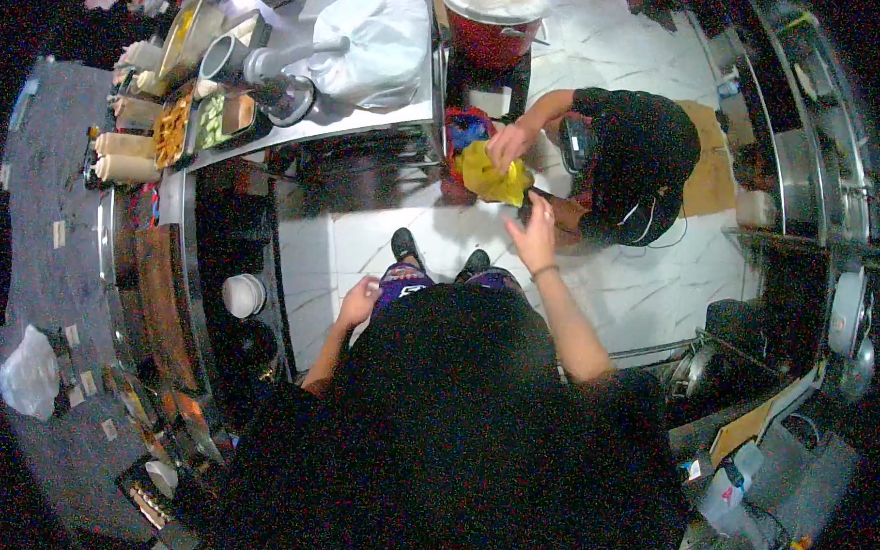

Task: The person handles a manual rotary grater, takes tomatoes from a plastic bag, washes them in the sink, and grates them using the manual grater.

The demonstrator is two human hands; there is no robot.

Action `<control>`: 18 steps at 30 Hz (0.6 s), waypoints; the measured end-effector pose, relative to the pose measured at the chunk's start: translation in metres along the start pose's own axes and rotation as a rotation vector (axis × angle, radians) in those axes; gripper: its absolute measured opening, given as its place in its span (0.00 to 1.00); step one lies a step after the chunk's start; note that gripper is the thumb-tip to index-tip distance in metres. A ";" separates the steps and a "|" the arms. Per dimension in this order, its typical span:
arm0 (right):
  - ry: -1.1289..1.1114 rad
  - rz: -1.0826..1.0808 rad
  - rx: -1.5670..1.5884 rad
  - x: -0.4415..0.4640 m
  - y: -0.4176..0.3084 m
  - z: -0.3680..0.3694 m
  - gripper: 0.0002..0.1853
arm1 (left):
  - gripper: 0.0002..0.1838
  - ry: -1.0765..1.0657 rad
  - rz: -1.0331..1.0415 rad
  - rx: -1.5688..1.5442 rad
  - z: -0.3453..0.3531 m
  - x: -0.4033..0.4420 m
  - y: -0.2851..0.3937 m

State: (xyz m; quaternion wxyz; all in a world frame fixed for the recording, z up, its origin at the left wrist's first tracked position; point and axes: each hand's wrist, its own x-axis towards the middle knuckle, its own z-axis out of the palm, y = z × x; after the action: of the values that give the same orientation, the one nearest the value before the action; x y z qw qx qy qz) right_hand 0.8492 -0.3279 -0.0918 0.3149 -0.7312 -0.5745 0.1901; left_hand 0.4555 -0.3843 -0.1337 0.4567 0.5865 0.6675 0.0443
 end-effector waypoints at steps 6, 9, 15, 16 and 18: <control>-0.130 0.380 0.214 0.069 -0.005 0.059 0.37 | 0.17 -0.109 0.235 -0.028 -0.001 0.047 0.157; 0.038 0.425 0.190 0.080 -0.004 0.083 0.34 | 0.17 -0.152 0.338 -0.019 0.006 0.048 0.191; -0.040 0.716 0.072 0.093 0.024 0.101 0.24 | 0.16 -0.259 0.422 -0.005 0.029 0.013 0.166; 0.015 0.638 0.063 0.089 0.029 0.100 0.22 | 0.16 -0.284 0.390 -0.031 0.029 0.006 0.161; 0.077 0.439 0.068 0.087 0.043 0.101 0.21 | 0.16 -0.278 0.340 -0.082 0.027 -0.009 0.151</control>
State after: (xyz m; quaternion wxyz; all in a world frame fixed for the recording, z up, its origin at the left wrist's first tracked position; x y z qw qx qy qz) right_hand 0.8389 -0.2260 -0.1868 0.3119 -0.8345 -0.3823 0.2453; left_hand 0.5843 -0.3579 -0.0549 0.5537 0.6721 0.4872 0.0663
